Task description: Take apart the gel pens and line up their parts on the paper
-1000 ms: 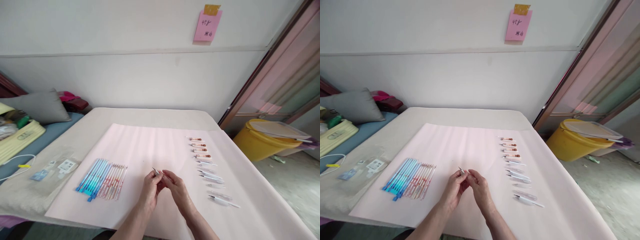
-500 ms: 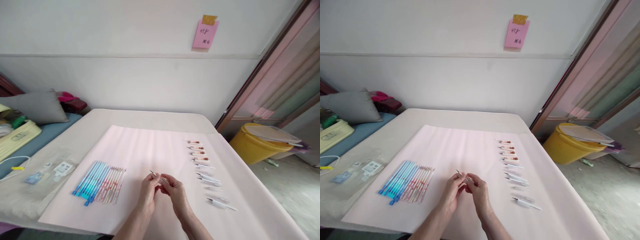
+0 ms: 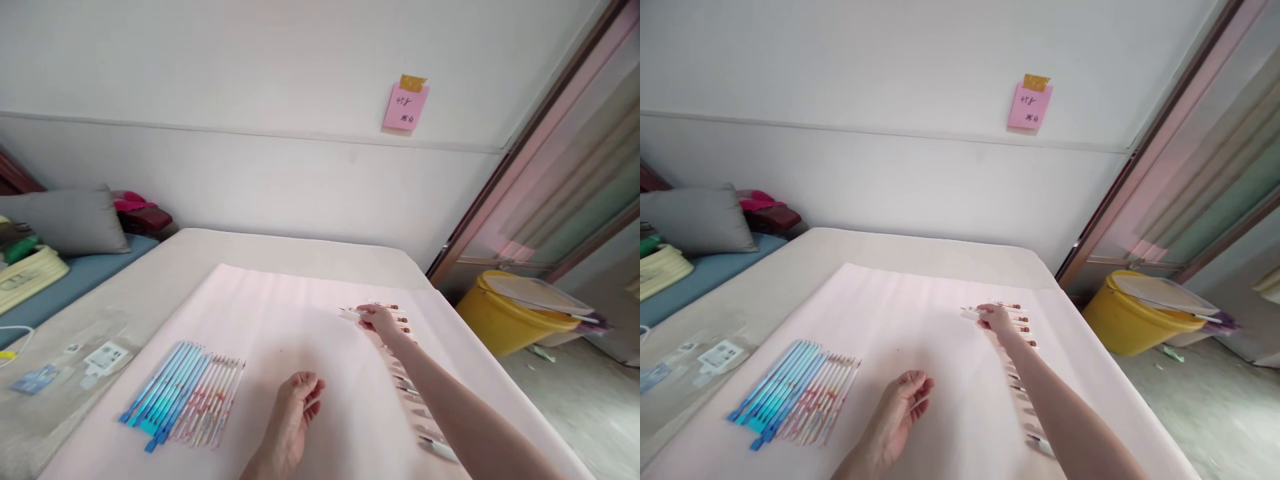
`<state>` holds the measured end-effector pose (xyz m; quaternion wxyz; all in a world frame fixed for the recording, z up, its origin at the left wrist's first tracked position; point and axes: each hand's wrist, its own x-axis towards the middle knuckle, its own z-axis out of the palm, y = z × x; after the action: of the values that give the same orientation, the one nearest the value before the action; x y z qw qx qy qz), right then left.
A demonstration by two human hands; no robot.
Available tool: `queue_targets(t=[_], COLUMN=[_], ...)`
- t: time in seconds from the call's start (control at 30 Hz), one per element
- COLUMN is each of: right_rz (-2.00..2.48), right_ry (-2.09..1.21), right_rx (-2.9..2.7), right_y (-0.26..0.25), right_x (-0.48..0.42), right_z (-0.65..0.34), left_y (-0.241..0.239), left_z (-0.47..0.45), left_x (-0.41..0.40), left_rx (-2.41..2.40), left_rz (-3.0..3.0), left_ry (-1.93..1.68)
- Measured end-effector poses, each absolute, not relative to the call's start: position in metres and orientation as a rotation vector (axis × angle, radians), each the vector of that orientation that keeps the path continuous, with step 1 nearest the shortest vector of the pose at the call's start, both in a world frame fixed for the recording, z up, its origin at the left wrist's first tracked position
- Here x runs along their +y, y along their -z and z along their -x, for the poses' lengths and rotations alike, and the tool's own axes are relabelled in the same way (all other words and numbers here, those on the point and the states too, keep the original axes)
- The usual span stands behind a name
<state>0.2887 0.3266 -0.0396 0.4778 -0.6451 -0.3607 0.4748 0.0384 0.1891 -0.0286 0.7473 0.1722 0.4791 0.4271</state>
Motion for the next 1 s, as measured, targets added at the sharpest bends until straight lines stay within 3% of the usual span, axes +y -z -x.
queue_targets(t=[0.27,0.63,1.0], right_rz=[1.632,1.694,2.053], right_ry=[-1.199,-1.161,-0.721], right_rx=[-0.919,-1.167,-1.588], right_y=[0.053,0.058,0.028], right_x=[0.392,0.396,0.386], right_z=[-0.315,-0.304,-0.304], left_y=[0.028,0.030,0.025], left_z=[-0.038,-0.038,-0.029], left_x=[0.197,0.197,0.198], left_rx=[1.046,1.026,0.981], left_rz=[-0.365,-0.369,-0.385], left_ry=[-0.893,-0.861,-0.919])
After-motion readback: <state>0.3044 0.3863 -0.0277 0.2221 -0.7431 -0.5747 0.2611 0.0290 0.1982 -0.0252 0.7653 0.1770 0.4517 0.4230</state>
